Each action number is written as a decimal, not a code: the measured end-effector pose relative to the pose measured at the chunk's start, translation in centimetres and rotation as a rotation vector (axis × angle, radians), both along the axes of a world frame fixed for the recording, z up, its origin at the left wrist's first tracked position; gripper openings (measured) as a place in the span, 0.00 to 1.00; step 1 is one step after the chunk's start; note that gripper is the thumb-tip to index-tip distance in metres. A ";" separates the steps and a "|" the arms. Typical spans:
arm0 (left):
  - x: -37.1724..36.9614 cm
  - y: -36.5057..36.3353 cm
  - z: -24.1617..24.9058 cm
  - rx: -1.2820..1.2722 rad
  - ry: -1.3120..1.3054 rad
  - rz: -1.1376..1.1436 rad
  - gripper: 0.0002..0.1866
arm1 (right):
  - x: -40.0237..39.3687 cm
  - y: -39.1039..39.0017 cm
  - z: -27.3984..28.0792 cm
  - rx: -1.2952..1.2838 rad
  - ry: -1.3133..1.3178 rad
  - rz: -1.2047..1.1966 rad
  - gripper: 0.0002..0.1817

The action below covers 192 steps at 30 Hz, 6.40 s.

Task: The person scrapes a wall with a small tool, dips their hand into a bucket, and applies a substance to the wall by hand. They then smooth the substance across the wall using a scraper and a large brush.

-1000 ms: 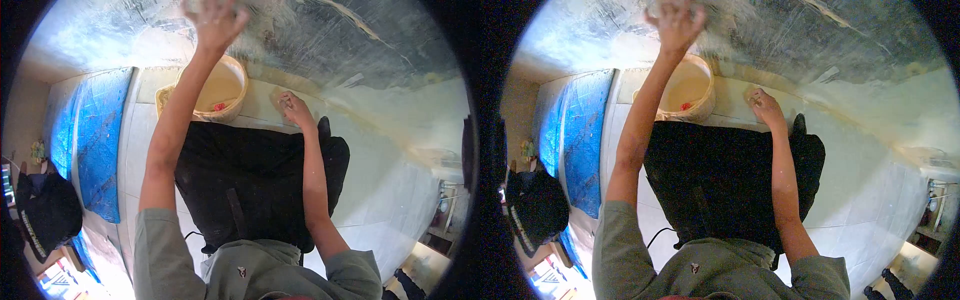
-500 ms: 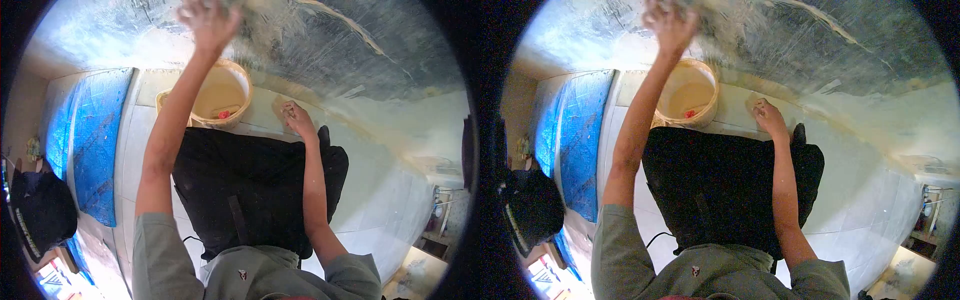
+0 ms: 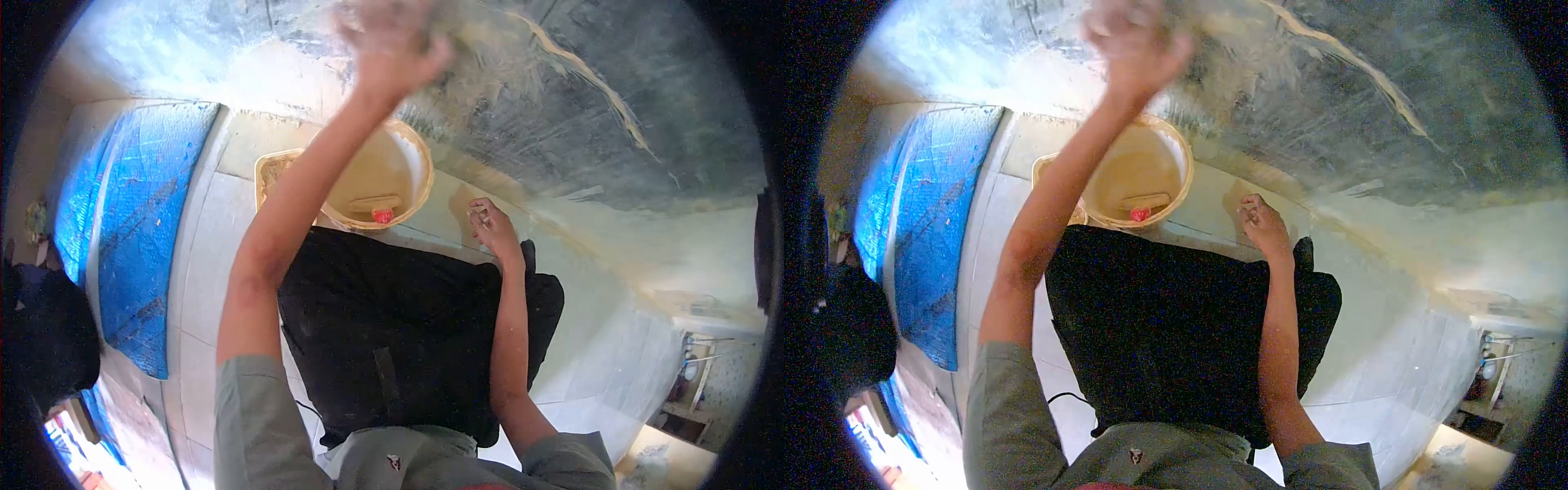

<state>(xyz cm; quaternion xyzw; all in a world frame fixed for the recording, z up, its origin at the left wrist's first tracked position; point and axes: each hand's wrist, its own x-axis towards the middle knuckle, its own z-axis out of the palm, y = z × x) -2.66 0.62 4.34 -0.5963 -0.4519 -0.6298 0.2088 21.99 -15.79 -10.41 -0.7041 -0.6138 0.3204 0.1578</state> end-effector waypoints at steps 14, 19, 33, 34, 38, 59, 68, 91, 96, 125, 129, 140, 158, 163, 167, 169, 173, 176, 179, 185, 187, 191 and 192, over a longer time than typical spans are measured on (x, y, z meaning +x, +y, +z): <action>-1.5 2.8 -0.5 0.042 0.405 -0.399 0.30 | -2.1 0.0 2.0 -0.128 0.072 -0.044 0.13; 0.4 0.4 -0.2 -0.053 0.267 -0.252 0.29 | -0.6 0.1 0.1 -0.015 -0.050 0.077 0.14; 1.3 -2.7 -2.4 -0.130 0.379 -0.246 0.29 | -0.4 0.0 -1.0 -0.041 0.023 0.102 0.16; 0.6 -1.5 -1.7 -0.143 0.265 -0.153 0.31 | -0.6 -0.2 -1.0 -0.032 0.030 0.082 0.16; 1.3 -1.3 1.4 -0.160 0.007 -0.169 0.33 | 0.0 0.0 -2.0 0.002 -0.079 0.104 0.16; 5.4 -3.1 4.4 -0.093 0.316 0.009 0.34 | -0.3 -0.8 -0.2 0.135 -0.061 0.069 0.16; 8.1 -1.9 1.4 -0.123 0.607 -0.203 0.28 | -0.1 -1.0 0.8 0.230 0.030 0.059 0.15; 22.7 -6.2 2.1 0.219 1.193 -0.340 0.26 | 0.1 -0.7 0.9 0.268 0.035 -0.184 0.13; 23.8 -7.3 4.7 0.159 0.559 -0.191 0.26 | 0.3 -0.5 1.0 0.244 0.140 -0.181 0.14; 37.9 -10.3 13.9 0.488 1.327 -0.413 0.23 | 0.1 -0.6 0.2 0.433 0.161 -0.309 0.14; 38.2 -11.6 15.6 0.402 1.043 -0.304 0.23 | 1.1 -1.1 2.4 0.321 0.246 -0.249 0.14; 37.4 -10.0 11.2 0.558 1.383 -0.288 0.26 | 1.1 -1.1 2.4 0.315 0.207 -0.253 0.15; 37.2 -7.6 13.9 0.373 1.034 -0.375 0.27 | 1.0 -0.9 1.6 0.310 0.202 -0.275 0.17; 37.6 -10.5 10.9 0.347 1.144 -0.319 0.24 | 1.4 -1.0 2.0 0.277 0.201 -0.244 0.16; 38.7 -11.0 10.0 0.353 1.014 -0.351 0.23 | 0.8 -1.1 2.3 0.311 0.229 -0.284 0.14; 39.1 -10.5 10.3 0.372 0.861 -0.360 0.22 | 1.1 -1.1 2.4 0.292 0.212 -0.290 0.14; 39.2 -7.0 14.0 0.684 0.612 -0.359 0.23 | 1.3 -0.8 2.1 0.330 0.234 -0.295 0.13; 39.4 -11.5 10.7 0.367 1.114 -0.202 0.21 | 0.7 -0.9 2.1 0.359 0.244 -0.300 0.13; 38.9 -10.2 11.2 0.407 1.030 -0.450 0.21 | 1.4 -1.2 2.0 0.362 0.217 -0.309 0.13; 39.3 -12.4 10.9 0.342 1.154 -0.108 0.19 | 1.0 -1.4 2.1 0.382 0.216 -0.319 0.13; 39.3 -10.9 11.0 0.470 1.144 -0.219 0.19 | 1.0 -1.1 1.7 0.407 0.199 -0.332 0.13; 39.6 -9.1 17.3 0.601 0.858 -0.247 0.22 | 0.9 -0.8 2.1 0.389 0.238 -0.304 0.14; 39.7 -9.0 18.0 0.589 0.730 -0.194 0.23 | 1.1 -1.0 2.4 0.354 0.225 -0.279 0.14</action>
